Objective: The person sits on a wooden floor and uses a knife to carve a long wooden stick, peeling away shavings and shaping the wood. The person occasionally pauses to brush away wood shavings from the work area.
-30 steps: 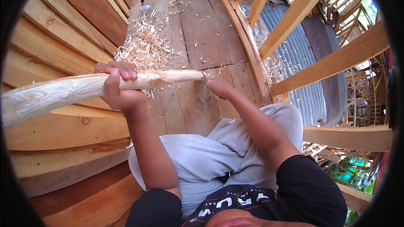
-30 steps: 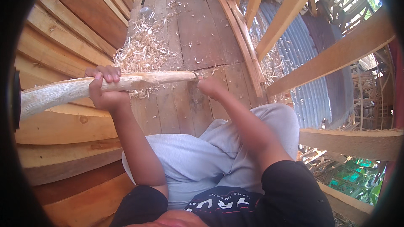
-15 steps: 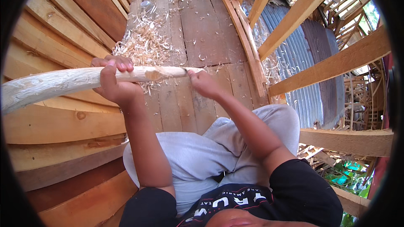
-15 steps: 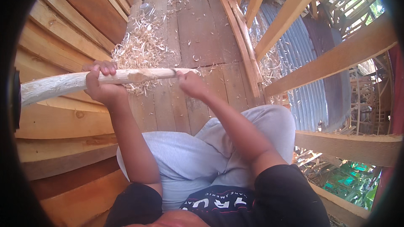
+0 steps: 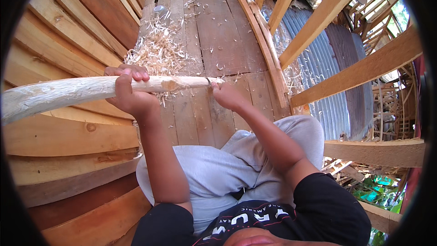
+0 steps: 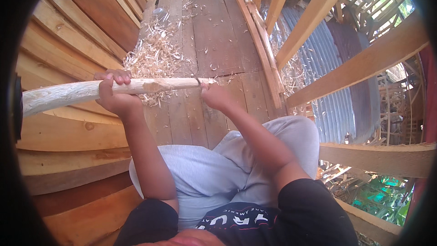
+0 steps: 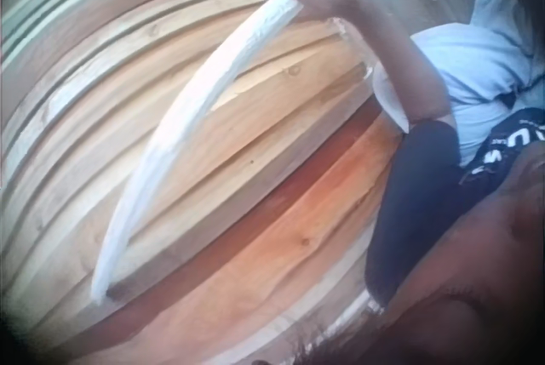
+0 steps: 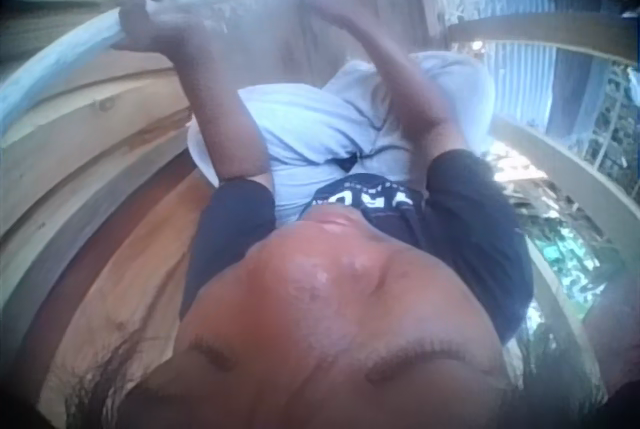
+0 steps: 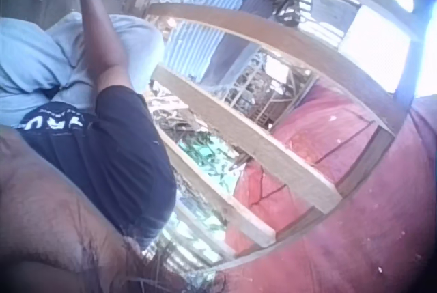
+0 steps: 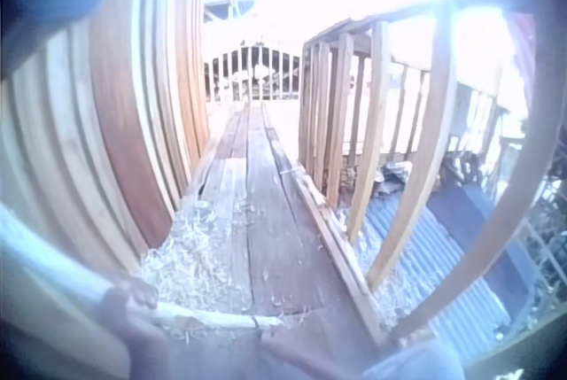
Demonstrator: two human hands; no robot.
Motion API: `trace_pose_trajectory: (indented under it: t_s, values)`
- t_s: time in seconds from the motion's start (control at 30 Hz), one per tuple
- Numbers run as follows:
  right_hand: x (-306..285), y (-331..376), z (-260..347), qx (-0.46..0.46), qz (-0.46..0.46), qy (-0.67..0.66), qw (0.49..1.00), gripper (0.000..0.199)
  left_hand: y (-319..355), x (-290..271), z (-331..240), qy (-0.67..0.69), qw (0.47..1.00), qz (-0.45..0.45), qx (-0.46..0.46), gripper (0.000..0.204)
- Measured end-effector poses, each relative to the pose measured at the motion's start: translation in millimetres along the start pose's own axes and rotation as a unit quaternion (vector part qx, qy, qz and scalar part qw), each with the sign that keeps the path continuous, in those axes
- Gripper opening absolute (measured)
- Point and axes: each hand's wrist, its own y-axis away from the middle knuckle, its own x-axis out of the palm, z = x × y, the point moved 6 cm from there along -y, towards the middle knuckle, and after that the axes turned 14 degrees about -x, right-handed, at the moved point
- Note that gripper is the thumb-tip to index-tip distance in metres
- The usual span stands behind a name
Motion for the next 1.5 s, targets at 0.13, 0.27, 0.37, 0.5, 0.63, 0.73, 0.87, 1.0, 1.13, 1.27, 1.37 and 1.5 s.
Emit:
trace_pose_trajectory:
  t_s: [0.13,0.27,0.37,0.5,0.63,0.73,0.87,1.0,1.13,1.27,1.37,1.5]
  values:
    - [3.2,4.2,14.7,-0.009,0.032,-0.032,0.999,0.061,3.4,-6.7,2.3,-0.002,1.000,0.007,-0.012,0.011]
    - [2.9,-9.3,-55.1,0.083,0.054,-0.016,0.995,0.055,-1.8,0.2,2.0,0.032,0.998,0.054,-0.015,0.009]
    - [13.0,-12.2,-56.1,0.096,0.059,-0.025,0.993,0.052,0.5,0.6,0.4,-0.014,0.999,0.040,-0.021,0.011]
    - [-6.2,-9.2,-12.9,0.110,0.070,-0.165,0.978,0.050,2.5,-0.3,-1.6,-0.025,0.999,0.032,-0.019,0.010]
    - [-22.5,-18.5,1.6,0.059,0.026,-0.263,0.963,0.047,3.0,0.4,0.5,-0.024,0.999,0.040,-0.028,0.011]
    - [-18.6,-14.9,13.4,0.081,0.023,-0.548,0.832,0.043,3.0,0.3,-0.7,-0.020,0.999,0.039,-0.030,0.011]
    - [-15.1,-21.4,23.0,0.079,0.002,-0.642,0.763,0.038,1.7,0.3,-0.6,-0.013,0.998,0.053,-0.033,0.010]
    - [-25.3,-16.2,24.5,0.036,0.059,-0.518,0.852,0.033,1.8,-0.5,-0.4,-0.021,0.998,0.042,-0.030,0.012]
    - [-19.9,-15.6,14.1,0.064,0.090,-0.424,0.899,0.028,2.8,2.7,-1.6,-0.022,0.997,0.063,-0.031,0.013]
    - [-18.9,-13.3,24.5,0.010,0.045,-0.460,0.887,0.023,-0.5,4.9,-1.9,0.019,0.984,0.176,-0.030,0.010]
    - [-28.5,-13.6,29.6,-0.062,-0.035,-0.346,0.936,0.022,5.9,5.0,-7.2,0.000,0.996,0.089,0.020,0.016]
    - [-32.7,-19.5,20.6,-0.141,-0.119,-0.215,0.959,0.022,7.7,12.5,-18.2,-0.021,0.992,0.034,0.117,0.020]
